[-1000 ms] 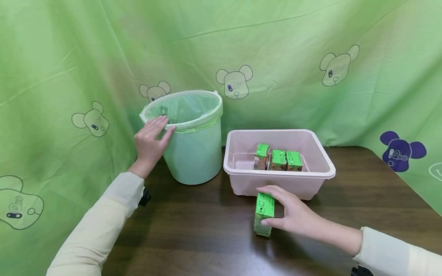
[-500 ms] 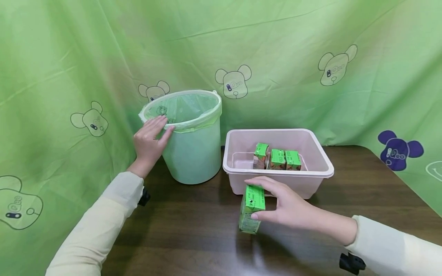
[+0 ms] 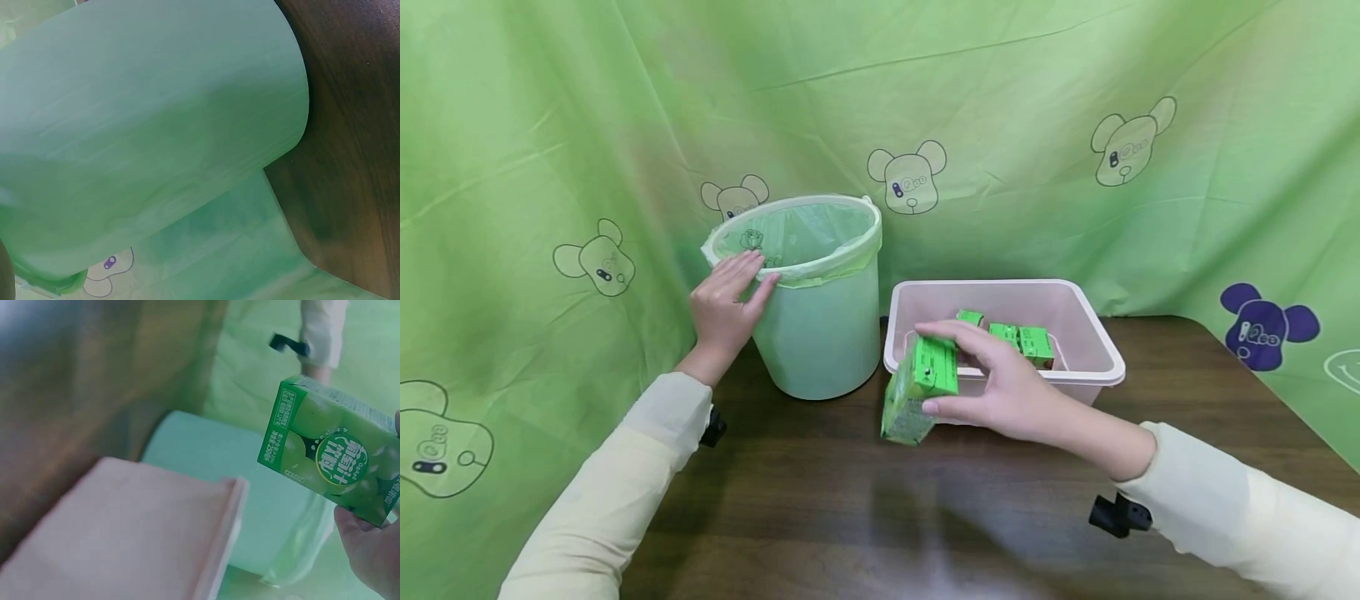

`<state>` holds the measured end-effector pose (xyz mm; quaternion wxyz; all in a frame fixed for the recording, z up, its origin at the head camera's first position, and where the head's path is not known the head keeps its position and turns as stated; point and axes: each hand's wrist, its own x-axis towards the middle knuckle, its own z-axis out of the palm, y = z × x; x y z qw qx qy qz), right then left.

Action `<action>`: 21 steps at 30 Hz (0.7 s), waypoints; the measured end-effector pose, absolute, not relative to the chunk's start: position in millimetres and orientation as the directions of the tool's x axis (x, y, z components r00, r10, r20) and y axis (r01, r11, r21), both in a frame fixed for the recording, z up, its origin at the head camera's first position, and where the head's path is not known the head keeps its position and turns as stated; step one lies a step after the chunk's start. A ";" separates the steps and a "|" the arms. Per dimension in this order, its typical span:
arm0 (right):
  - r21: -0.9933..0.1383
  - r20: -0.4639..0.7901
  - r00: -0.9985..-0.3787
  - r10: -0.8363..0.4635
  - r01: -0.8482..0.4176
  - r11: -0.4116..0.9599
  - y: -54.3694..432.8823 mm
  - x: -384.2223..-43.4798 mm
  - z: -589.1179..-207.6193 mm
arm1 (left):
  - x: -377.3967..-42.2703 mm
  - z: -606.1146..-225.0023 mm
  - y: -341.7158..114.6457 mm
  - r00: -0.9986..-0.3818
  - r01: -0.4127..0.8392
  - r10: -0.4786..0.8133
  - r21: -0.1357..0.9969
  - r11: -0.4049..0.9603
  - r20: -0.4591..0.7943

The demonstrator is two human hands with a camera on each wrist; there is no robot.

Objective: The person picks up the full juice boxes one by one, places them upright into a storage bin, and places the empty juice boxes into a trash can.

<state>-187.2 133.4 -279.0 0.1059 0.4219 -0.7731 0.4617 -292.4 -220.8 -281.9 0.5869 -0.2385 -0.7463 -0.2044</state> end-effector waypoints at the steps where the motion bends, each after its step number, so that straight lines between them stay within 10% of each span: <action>1: -0.631 0.560 -0.626 -0.543 -0.747 0.210 132.1 -189.5 -274.9 | -292.3 -281.8 -220.8 -0.197 0.596 0.116 0.025 0.803 0.974; 21: -0.561 0.747 -0.556 -0.365 -0.821 0.103 86.6 -248.5 -200.1 | -291.2 -281.9 -220.6 -0.188 0.587 0.120 0.013 0.810 0.975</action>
